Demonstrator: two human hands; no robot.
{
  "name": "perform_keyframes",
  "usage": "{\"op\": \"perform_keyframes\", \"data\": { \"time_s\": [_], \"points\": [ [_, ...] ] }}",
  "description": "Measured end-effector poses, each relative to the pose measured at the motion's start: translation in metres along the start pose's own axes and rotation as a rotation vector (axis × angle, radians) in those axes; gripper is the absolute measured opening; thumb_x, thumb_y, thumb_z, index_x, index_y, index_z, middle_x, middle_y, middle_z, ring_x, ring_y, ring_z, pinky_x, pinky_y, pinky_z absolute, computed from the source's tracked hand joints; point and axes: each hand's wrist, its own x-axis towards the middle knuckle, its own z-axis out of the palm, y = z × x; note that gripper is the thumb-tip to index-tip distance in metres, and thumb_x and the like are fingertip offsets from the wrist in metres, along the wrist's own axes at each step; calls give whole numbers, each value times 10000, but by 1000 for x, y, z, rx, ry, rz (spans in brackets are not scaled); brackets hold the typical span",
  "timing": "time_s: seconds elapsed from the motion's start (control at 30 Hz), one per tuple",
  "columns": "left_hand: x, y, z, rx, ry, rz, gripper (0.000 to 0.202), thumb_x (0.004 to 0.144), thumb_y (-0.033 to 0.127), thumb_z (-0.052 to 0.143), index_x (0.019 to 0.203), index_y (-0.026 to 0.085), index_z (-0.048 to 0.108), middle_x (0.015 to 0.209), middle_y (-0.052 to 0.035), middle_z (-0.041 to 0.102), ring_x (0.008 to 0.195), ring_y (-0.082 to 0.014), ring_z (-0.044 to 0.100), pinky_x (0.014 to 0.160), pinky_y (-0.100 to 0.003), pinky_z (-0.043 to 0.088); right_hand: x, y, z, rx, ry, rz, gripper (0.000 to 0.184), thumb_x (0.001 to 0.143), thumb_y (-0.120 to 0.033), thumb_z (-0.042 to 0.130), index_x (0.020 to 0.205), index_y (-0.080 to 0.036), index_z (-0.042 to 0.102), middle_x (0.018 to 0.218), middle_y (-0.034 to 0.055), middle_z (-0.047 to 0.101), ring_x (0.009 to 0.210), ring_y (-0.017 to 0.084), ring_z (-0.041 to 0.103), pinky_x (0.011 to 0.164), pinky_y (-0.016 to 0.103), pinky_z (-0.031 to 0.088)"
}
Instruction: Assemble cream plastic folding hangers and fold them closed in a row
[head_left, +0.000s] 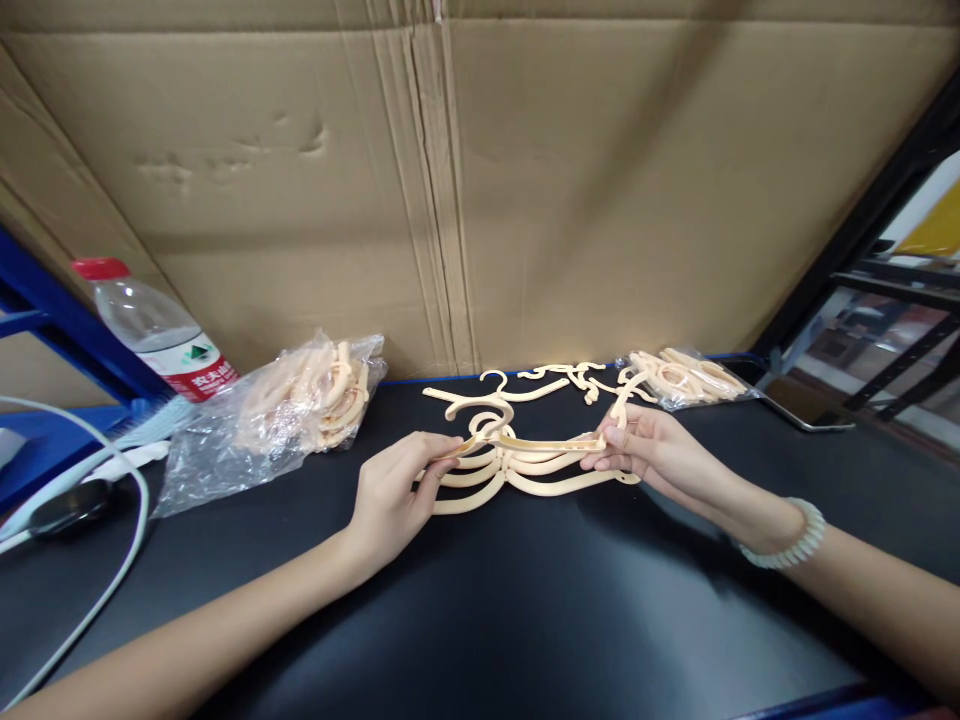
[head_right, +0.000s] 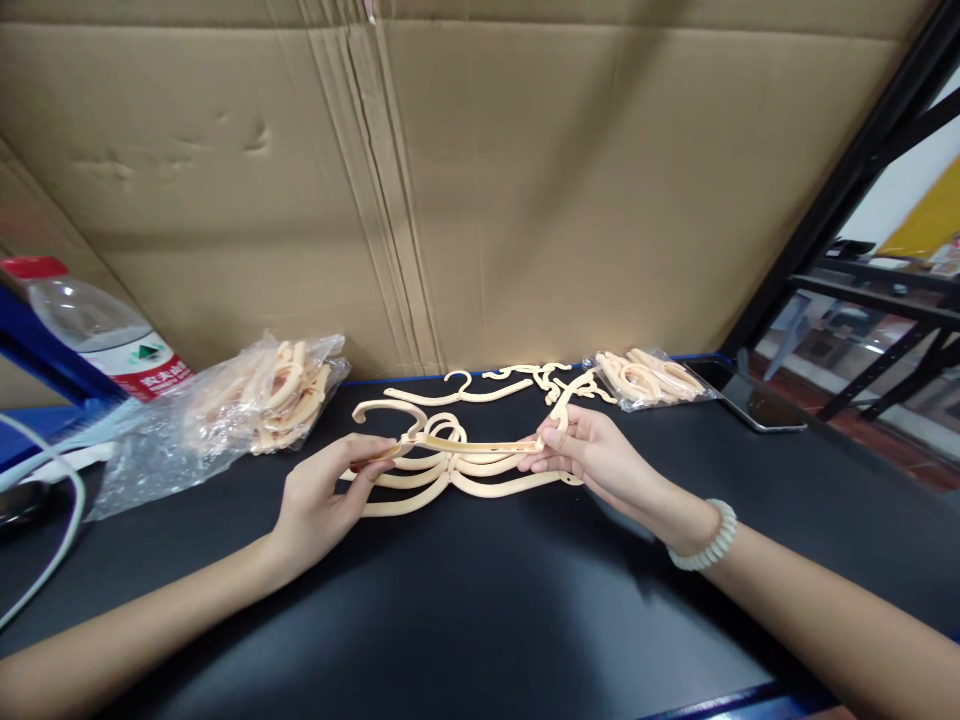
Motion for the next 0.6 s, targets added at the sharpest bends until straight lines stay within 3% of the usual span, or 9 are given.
{"op": "perform_keyframes", "data": {
  "time_s": [0.27,0.37,0.5,0.6],
  "points": [
    [-4,9,2,-77,-56,-121,141,884,155,567,1011,187,621,859,-30,711,723,-136,685,641,-212,556,-2,5,10,-45,176,-141,306,693,-395,787,761,-186,573,625,3,667,523,139,649,508,245,538],
    [-4,15,3,-117,-87,-162,135,883,161,571,1005,193,617,866,-21,711,729,-134,691,665,-213,566,-5,5,14,0,177,-159,279,710,-374,777,775,-187,581,630,0,669,483,129,619,479,253,528],
    [-2,18,2,-137,-39,-238,112,880,167,573,984,195,599,878,-10,699,784,-135,694,687,-198,563,-4,-2,10,84,76,-98,243,735,-349,762,784,-186,588,677,10,679,589,145,665,556,255,558],
    [0,13,0,-82,-24,-211,99,871,153,577,957,199,595,849,8,682,755,-118,682,682,-187,548,-2,-12,1,97,33,-54,207,773,-325,734,830,-184,593,886,55,714,798,181,695,619,257,578]
  ]
}}
